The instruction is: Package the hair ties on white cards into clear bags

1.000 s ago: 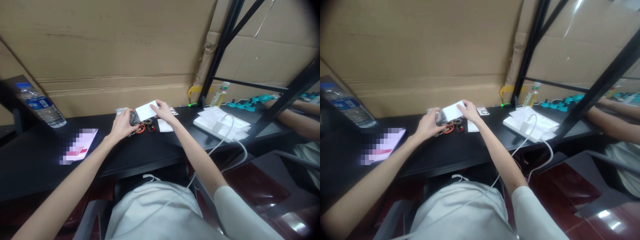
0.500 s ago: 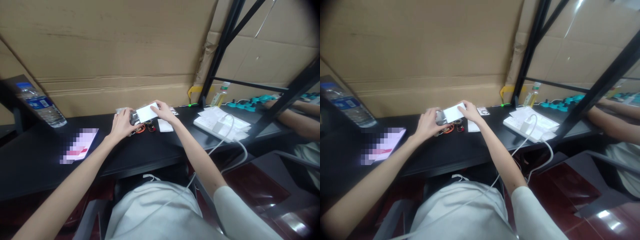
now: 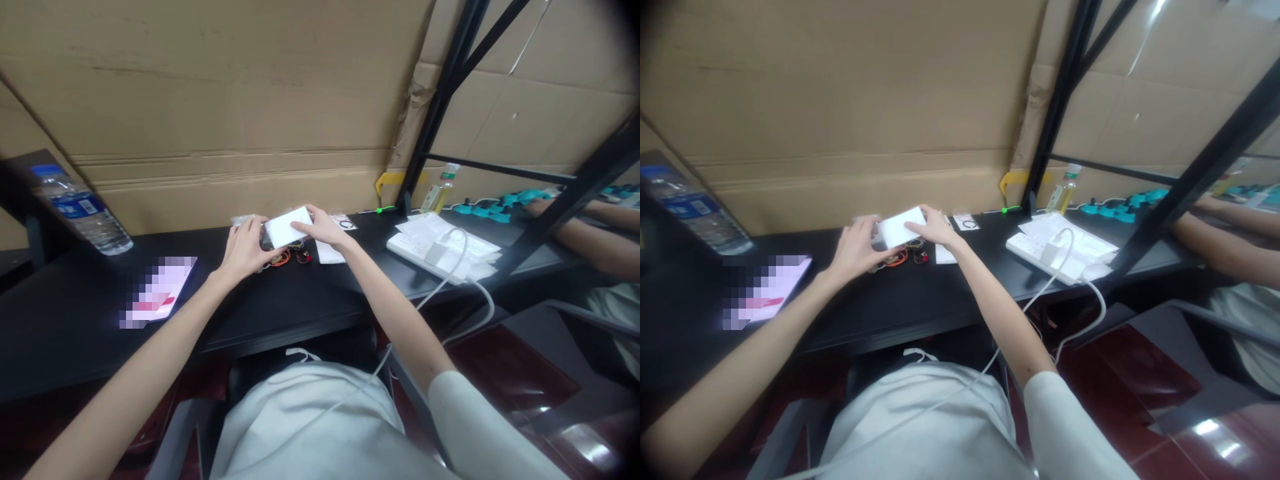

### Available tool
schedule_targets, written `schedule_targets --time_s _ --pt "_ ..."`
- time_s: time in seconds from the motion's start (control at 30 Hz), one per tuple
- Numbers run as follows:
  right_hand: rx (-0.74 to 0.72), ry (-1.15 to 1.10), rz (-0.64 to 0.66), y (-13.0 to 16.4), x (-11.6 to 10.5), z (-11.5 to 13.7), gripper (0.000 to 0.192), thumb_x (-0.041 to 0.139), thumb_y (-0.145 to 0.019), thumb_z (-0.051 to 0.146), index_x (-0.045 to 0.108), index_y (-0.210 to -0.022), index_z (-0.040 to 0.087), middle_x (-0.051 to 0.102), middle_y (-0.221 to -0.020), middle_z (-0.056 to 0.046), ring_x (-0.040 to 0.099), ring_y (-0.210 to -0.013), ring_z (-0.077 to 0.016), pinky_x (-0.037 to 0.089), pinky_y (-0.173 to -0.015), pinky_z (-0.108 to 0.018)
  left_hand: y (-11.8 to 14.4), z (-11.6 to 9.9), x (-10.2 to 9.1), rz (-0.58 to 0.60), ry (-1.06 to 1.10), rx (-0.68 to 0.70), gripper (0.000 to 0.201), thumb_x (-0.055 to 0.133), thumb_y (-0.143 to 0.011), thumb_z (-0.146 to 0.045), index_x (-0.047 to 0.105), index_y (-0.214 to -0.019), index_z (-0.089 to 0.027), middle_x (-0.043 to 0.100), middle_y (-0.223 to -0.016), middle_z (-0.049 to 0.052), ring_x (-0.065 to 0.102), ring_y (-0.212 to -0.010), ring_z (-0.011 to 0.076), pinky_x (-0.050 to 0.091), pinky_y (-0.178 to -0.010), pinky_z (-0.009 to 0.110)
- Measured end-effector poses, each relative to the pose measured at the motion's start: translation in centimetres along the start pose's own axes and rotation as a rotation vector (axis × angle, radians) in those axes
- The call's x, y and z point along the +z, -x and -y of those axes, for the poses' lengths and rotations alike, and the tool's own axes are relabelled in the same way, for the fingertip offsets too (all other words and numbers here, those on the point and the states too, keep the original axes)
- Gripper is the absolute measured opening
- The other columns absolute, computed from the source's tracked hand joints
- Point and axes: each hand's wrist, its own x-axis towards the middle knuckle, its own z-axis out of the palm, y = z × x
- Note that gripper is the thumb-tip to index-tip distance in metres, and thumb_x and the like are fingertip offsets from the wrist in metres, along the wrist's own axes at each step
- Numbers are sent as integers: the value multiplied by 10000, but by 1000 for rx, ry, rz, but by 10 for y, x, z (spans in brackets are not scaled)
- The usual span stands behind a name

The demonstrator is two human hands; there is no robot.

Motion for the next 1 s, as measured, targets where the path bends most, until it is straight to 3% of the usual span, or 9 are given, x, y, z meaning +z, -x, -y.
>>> schedule_targets --time_s 0.13,0.27,0.67,1.0 --pt "37 -68 76 2 6 2 384 786 -871 373 662 -1179 181 749 -1147 -134 725 -861 -226 663 -676 -381 0 0 -1 3 20 23 682 753 -804 -630 532 -1303 -221 671 -1269 134 631 -1152 357 402 -1036 479" --pt "-14 -30 58 4 14 4 323 782 -855 301 678 -1132 171 758 -1082 -119 718 -841 -217 648 -658 -349 -1 -1 -2 11 30 35 675 756 -792 -613 541 -1305 -231 671 -1313 130 629 -1176 360 386 -1054 485" --pt "-150 187 -44 4 16 6 312 771 -856 337 683 -1109 178 750 -1073 -97 694 -955 -235 580 -830 -363 -1 -2 -1 -40 30 44 619 729 -812 -585 557 -1296 -239 678 -1329 135 584 -1280 374 365 -1092 490" --pt "-211 245 -66 2 21 1 306 766 -862 402 672 -1066 195 756 -998 -59 675 -876 -220 530 -830 -356 0 1 0 -49 19 71 623 706 -847 -587 559 -1332 -225 665 -1371 148 572 -1314 379 348 -1130 501"
